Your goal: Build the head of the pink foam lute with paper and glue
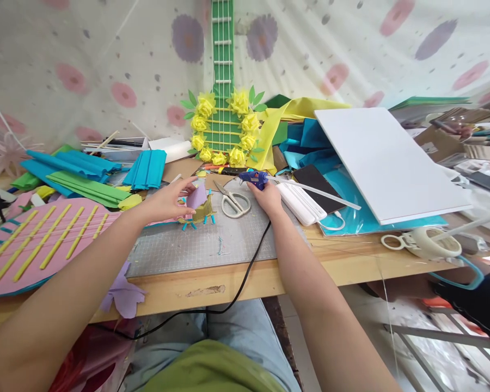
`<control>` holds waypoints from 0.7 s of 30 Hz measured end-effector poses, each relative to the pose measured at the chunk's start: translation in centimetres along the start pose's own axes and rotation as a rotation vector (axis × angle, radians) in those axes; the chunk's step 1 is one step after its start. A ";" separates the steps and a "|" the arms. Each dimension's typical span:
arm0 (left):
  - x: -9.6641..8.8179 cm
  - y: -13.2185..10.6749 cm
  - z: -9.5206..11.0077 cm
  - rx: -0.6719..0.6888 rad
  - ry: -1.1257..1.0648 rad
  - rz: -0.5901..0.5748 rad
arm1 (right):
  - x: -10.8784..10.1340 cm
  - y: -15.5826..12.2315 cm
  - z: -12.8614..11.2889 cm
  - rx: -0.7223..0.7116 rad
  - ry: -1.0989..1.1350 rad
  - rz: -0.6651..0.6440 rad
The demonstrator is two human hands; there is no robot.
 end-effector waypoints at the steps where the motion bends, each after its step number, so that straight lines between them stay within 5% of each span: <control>1: 0.1 0.0 -0.1 0.004 -0.007 0.000 | 0.1 0.0 -0.1 0.000 -0.058 0.003; 5: 0.4 0.3 0.2 -0.015 0.063 -0.049 | 0.5 -0.3 -0.3 -0.005 -0.247 -0.006; 10: 1.1 0.9 1.0 -0.131 0.179 -0.257 | 0.5 -1.0 -0.9 -0.053 -0.310 -0.031; 16: 1.8 1.1 1.0 -0.166 0.196 -0.342 | -3.1 -3.3 -2.0 -0.075 -0.657 0.014; 21: 2.3 0.8 0.1 -0.186 0.215 -0.360 | -0.7 -6.4 -3.2 -0.189 -0.686 -0.356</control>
Point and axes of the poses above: each hand's wrist, its own y-axis towards the middle knuckle, its own x-axis out of the palm, z = x × y, the point moved 10 cm from there along y, towards the middle knuckle, and after that the axes turned 13 degrees about x, right-handed, at the moved point
